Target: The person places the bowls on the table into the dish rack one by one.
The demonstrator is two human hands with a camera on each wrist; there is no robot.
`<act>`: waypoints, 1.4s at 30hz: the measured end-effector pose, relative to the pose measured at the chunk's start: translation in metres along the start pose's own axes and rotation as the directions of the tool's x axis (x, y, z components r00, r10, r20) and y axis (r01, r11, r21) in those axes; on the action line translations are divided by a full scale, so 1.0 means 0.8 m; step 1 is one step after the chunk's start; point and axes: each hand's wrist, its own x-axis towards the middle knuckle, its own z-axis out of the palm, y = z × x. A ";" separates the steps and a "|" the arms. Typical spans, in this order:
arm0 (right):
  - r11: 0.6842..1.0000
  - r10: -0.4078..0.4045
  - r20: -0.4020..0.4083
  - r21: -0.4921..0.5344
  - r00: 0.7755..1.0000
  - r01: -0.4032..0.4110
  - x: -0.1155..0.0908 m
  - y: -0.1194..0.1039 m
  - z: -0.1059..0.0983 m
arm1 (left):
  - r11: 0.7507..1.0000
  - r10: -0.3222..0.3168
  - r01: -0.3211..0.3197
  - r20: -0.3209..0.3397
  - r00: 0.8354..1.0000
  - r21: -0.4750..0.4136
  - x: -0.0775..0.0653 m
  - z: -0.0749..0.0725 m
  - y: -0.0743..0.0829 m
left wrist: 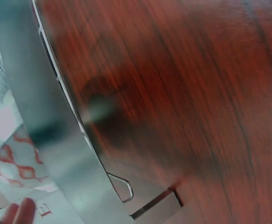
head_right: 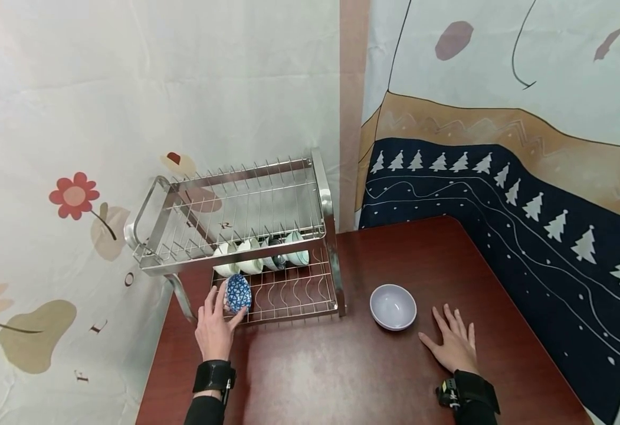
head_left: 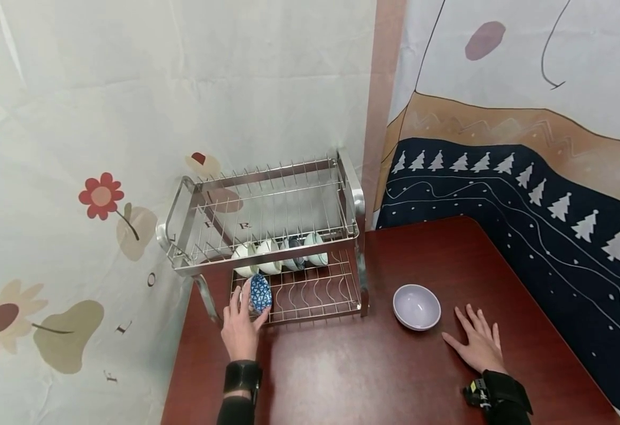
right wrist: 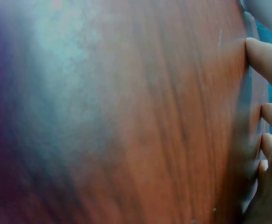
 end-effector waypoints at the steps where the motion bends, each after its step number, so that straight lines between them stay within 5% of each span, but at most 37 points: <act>1: 1.000 0.000 0.002 -0.001 1.000 0.000 0.000 0.000 0.000 | 1.000 0.027 -0.027 -0.013 1.000 -0.007 -0.003 -0.003 0.002; 7: 1.000 -0.008 -0.002 -0.006 1.000 0.008 0.000 0.003 0.003 | 0.972 0.223 -0.221 0.017 0.975 -0.084 -0.036 -0.011 0.020; 13: 1.000 -0.018 -0.019 -0.007 1.000 0.018 0.000 0.003 0.003 | 0.932 0.363 -0.357 0.191 0.912 -0.065 -0.079 -0.009 0.030; 18: 1.000 -0.007 -0.009 -0.007 1.000 0.007 0.002 0.000 0.001 | 0.933 0.349 -0.357 0.353 0.868 -0.046 -0.104 -0.006 0.030; 26: 1.000 -0.010 -0.008 -0.011 1.000 0.010 0.001 0.004 0.004 | 0.970 0.228 -0.236 0.593 0.773 -0.065 -0.128 -0.009 0.024; 37: 1.000 -0.017 -0.025 -0.016 1.000 0.017 -0.001 0.005 0.006 | 0.965 0.237 -0.258 0.596 0.768 -0.050 -0.133 -0.004 0.017; 42: 0.995 0.045 0.005 0.089 0.999 -0.046 0.006 -0.008 -0.006 | 0.965 0.241 -0.257 0.588 0.772 -0.058 -0.134 -0.003 0.016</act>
